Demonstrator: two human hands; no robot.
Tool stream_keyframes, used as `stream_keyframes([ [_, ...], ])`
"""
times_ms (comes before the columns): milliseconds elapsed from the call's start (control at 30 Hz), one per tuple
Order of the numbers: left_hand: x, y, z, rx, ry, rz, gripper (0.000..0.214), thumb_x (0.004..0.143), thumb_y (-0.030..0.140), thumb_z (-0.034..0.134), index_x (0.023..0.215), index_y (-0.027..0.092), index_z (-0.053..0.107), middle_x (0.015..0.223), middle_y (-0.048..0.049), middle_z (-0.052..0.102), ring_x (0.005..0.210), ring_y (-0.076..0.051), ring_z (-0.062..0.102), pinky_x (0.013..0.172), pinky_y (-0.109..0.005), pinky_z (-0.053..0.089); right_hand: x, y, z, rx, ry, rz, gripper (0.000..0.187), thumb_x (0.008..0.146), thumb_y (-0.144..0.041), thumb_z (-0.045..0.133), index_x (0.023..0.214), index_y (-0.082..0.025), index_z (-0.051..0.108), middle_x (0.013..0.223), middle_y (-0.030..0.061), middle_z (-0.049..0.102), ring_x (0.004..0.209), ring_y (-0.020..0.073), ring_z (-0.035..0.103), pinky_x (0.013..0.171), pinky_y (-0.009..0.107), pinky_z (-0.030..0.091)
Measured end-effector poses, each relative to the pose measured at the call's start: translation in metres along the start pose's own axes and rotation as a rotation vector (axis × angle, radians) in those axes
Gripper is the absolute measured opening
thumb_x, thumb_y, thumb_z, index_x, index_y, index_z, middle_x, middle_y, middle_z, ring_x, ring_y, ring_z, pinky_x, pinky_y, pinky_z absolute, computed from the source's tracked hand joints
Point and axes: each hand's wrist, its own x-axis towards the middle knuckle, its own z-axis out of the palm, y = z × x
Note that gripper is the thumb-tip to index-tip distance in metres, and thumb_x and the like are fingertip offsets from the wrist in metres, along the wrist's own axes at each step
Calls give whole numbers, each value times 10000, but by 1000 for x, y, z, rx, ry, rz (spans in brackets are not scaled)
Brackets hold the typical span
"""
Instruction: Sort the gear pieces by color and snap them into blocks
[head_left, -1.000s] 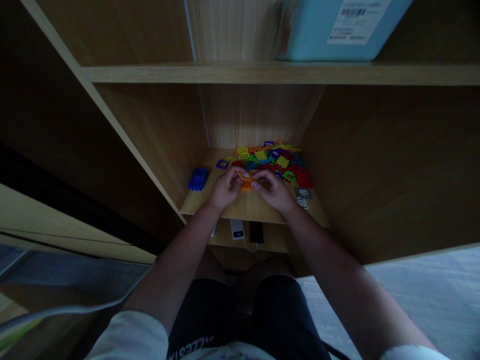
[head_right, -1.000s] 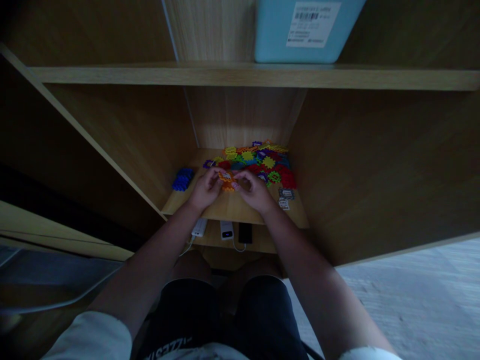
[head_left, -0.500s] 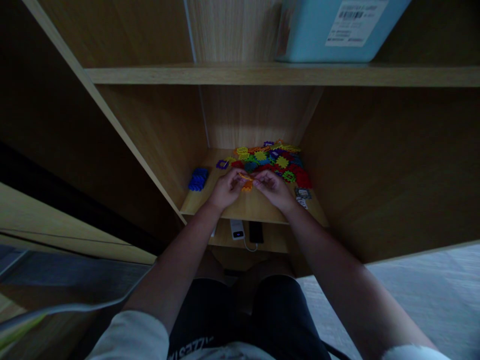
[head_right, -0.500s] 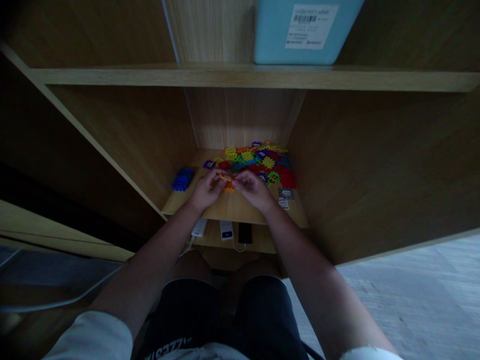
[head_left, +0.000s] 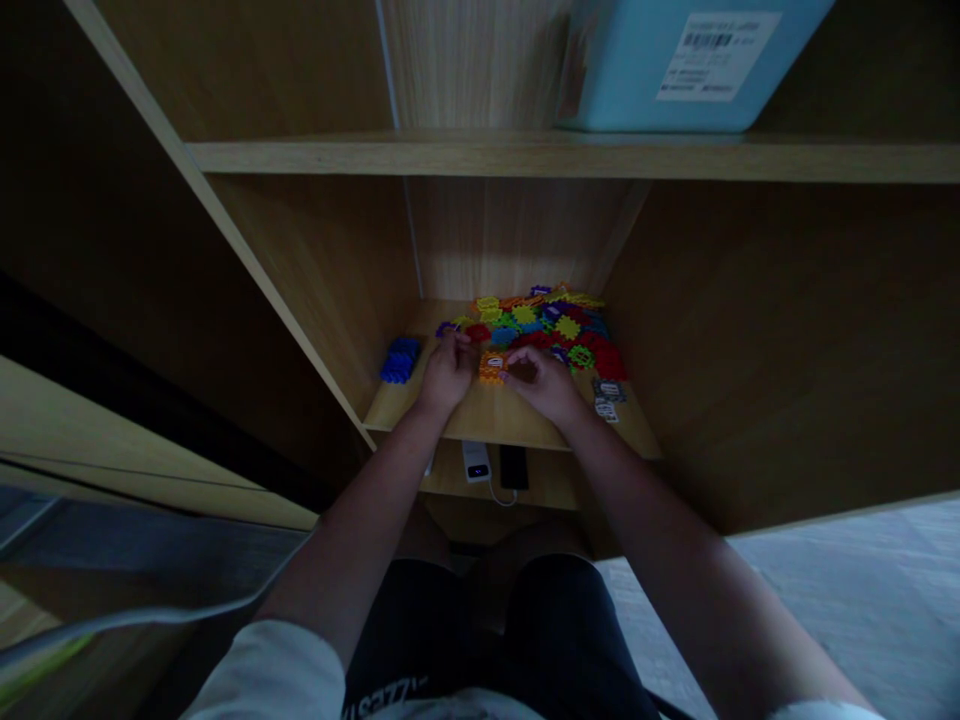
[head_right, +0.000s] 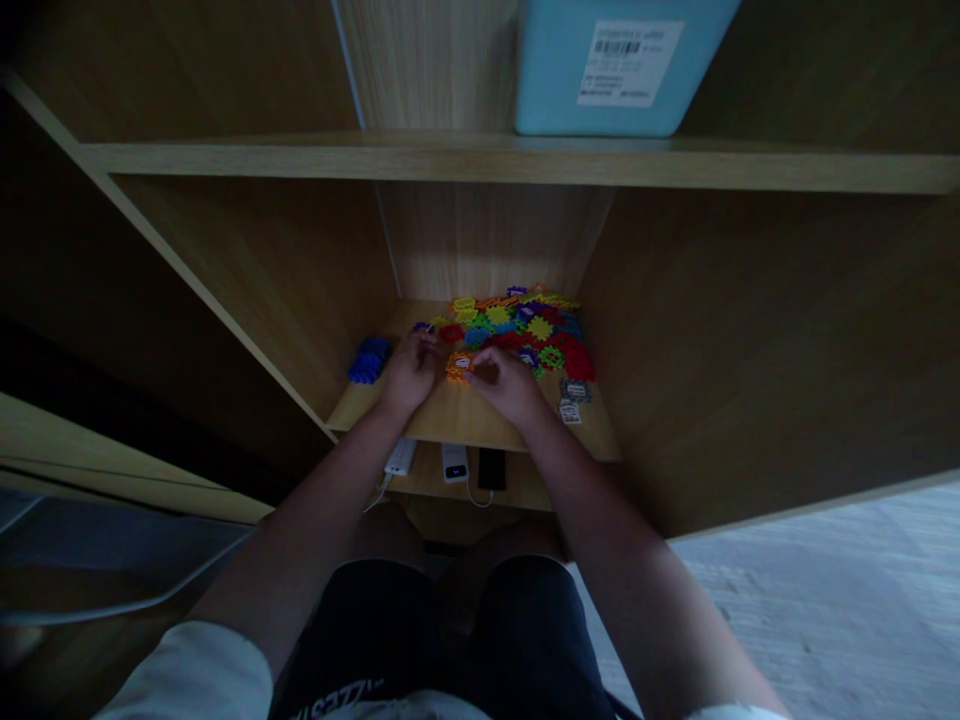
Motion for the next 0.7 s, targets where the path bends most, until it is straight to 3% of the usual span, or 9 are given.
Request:
stream_keyframes([
  [167, 0, -2, 1, 65, -15, -27, 194, 961, 99, 575, 1091, 237, 617, 1023, -64, 804, 983, -243, 771, 959, -386, 599, 0, 2, -1, -41, -12, 31, 247, 899, -507, 782, 1004, -303, 689, 1073, 34, 811, 1012, 268, 745, 959, 462, 589],
  [700, 0, -1, 2, 62, -70, -53, 208, 976, 115, 576, 1139, 229, 637, 1005, -79, 813, 967, -260, 789, 961, -406, 613, 0, 2, 0, -107, -31, 21, 237, 881, -450, 819, 1025, -309, 695, 1101, 23, 815, 1018, 272, 750, 957, 473, 599],
])
